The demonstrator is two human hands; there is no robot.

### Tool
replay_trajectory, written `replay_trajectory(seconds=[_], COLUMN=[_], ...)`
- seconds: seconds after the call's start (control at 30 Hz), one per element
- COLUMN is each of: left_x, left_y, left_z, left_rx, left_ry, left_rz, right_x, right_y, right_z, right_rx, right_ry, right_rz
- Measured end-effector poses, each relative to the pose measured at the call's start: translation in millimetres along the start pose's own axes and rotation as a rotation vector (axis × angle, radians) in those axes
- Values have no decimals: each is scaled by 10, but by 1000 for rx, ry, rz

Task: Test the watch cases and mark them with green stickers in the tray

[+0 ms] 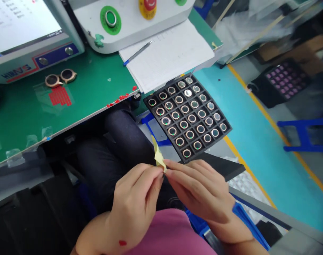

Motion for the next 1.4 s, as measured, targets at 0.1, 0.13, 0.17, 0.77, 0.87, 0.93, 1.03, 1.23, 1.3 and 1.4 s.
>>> replay_trajectory(seconds=[0.1, 0.13, 0.17, 0.77, 0.87, 0.93, 1.03, 1.23, 1.3, 1.4], left_x=[66, 90, 112, 275, 379, 427, 480, 525, 524, 543], left_y=[107, 173, 259, 2063, 1991, 1967, 1952, 1949, 1971, 1990], left_z=[-65, -81, -87, -734, -781, -800, -805, -829, -834, -873], left_rx=[-12, -16, -17, -620, -529, -487, -438, -392, -388, -446], left_ry=[-2, -2, -7, -155, -76, -51, -44, -46, -67, -87], left_rz=[10, 29, 61, 820, 747, 716, 683, 641, 653, 670], right_x=[-58, -107, -174, -3, 120, 158, 163, 74, 54, 56], right_y=[-102, -207, -363, -4698, -4861, -4924, -4972, -4962, -4942, -4928], right_z=[42, 78, 132, -1072, -1286, -1373, -1424, -1346, -1337, -1330], right_rx=[-2, -24, -65, 255, 274, 267, 241, 175, 162, 147], right_ry=[-65, -111, -181, -214, -164, -139, -108, -77, -73, -102], right_rz=[-29, -53, -88, -1039, -1062, -1074, -1094, -1115, -1117, -1122])
Point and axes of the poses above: each hand's wrist, its own x-axis towards the middle knuckle, its own z-axis out of the back of the hand, y = z × x, the point moved 10 cm from there along x, towards the middle knuckle, and after that the axes turned 2 degrees about x, right-handed, at the moved point
